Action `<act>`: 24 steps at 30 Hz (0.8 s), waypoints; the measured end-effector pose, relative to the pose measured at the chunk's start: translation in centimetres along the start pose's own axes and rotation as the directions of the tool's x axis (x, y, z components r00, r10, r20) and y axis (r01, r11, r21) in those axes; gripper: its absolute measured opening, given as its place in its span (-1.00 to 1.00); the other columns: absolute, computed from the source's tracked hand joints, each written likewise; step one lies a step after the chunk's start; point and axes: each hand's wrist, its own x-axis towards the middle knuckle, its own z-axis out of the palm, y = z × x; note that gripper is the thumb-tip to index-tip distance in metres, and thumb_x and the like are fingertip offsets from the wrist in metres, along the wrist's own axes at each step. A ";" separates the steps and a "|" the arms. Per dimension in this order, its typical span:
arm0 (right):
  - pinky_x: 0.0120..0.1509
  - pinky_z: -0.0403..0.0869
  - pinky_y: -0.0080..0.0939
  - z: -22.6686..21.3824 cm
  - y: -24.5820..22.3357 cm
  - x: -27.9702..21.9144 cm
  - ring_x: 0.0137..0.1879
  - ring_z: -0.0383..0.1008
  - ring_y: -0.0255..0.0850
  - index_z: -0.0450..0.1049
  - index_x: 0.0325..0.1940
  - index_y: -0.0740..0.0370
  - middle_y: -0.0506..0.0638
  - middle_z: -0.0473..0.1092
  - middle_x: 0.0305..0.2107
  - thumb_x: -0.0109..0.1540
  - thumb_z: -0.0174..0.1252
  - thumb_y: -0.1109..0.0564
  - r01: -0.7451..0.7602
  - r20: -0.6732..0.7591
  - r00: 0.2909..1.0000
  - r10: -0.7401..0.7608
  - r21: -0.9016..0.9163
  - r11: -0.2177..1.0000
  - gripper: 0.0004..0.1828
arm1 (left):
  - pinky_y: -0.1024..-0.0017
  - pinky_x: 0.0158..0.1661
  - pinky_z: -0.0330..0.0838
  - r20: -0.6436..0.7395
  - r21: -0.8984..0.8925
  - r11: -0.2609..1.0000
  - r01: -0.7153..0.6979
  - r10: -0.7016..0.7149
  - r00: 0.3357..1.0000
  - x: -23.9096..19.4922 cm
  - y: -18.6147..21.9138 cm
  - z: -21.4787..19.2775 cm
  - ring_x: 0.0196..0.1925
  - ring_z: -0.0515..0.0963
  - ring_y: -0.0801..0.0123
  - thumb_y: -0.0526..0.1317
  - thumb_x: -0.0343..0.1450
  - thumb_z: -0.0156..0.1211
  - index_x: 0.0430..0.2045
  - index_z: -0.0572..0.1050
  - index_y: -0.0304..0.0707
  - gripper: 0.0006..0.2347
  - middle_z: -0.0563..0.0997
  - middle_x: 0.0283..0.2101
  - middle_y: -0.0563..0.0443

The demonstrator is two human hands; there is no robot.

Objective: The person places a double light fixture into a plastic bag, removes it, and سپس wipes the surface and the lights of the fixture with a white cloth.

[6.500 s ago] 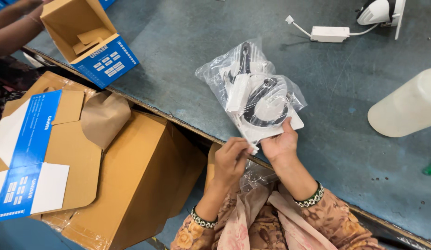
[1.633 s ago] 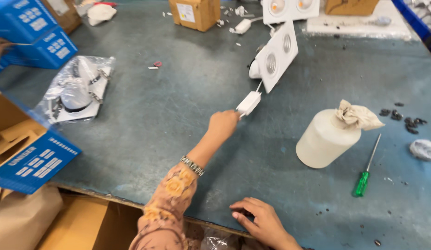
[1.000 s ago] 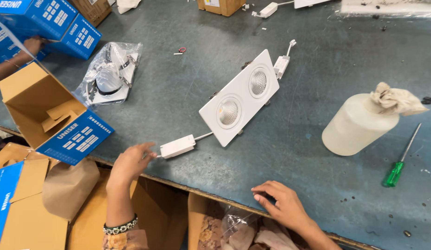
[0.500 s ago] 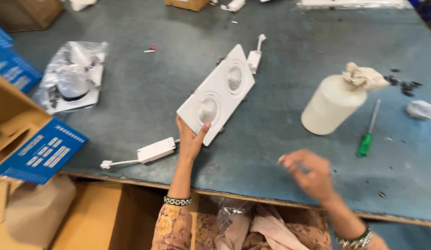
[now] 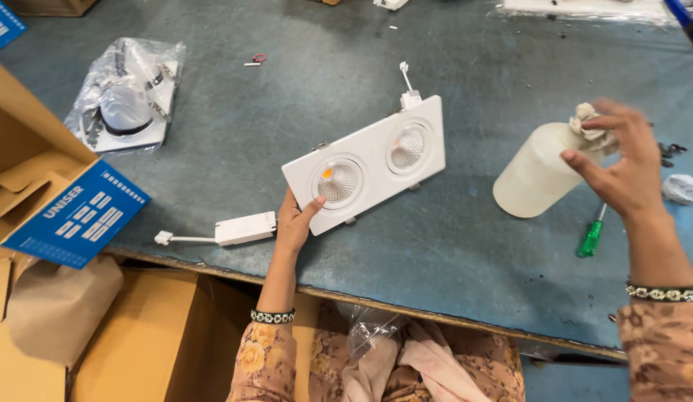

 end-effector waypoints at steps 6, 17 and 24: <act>0.34 0.49 -0.10 2.5 3.8 -1.6 0.20 0.45 -0.08 0.20 0.16 0.24 0.18 0.39 0.06 0.14 0.57 -0.06 -0.202 0.100 0.977 0.189 0.132 0.970 -0.23 | 0.41 0.12 0.42 0.014 0.039 0.998 -0.041 0.040 0.999 -1.0 -0.6 -0.1 0.12 0.57 0.31 -0.09 0.44 0.30 0.18 0.38 -0.42 -0.52 0.60 0.08 -0.13; 0.27 0.53 -0.02 3.0 5.4 -3.5 0.21 0.50 0.09 -0.02 0.34 0.15 0.23 0.36 0.11 0.05 0.67 -0.03 -0.248 0.031 0.968 0.248 0.013 0.969 0.09 | 0.42 0.12 0.43 0.006 0.014 1.000 -0.005 0.005 1.000 -1.1 -0.8 -0.2 0.13 0.58 0.34 -0.10 0.42 0.31 0.19 0.36 -0.40 -0.50 0.59 0.09 -0.13; 0.21 0.57 0.27 2.4 8.5 -7.2 0.39 0.49 0.06 0.26 0.51 0.00 0.02 0.38 0.36 0.15 0.51 -0.25 -0.404 0.375 0.694 0.614 0.909 -0.098 -0.06 | 0.41 0.18 0.38 0.029 0.011 0.996 -0.088 0.088 0.996 -0.7 -0.7 0.0 0.19 0.51 0.34 -0.14 0.43 0.30 0.24 0.30 -0.41 -0.48 0.54 0.14 -0.12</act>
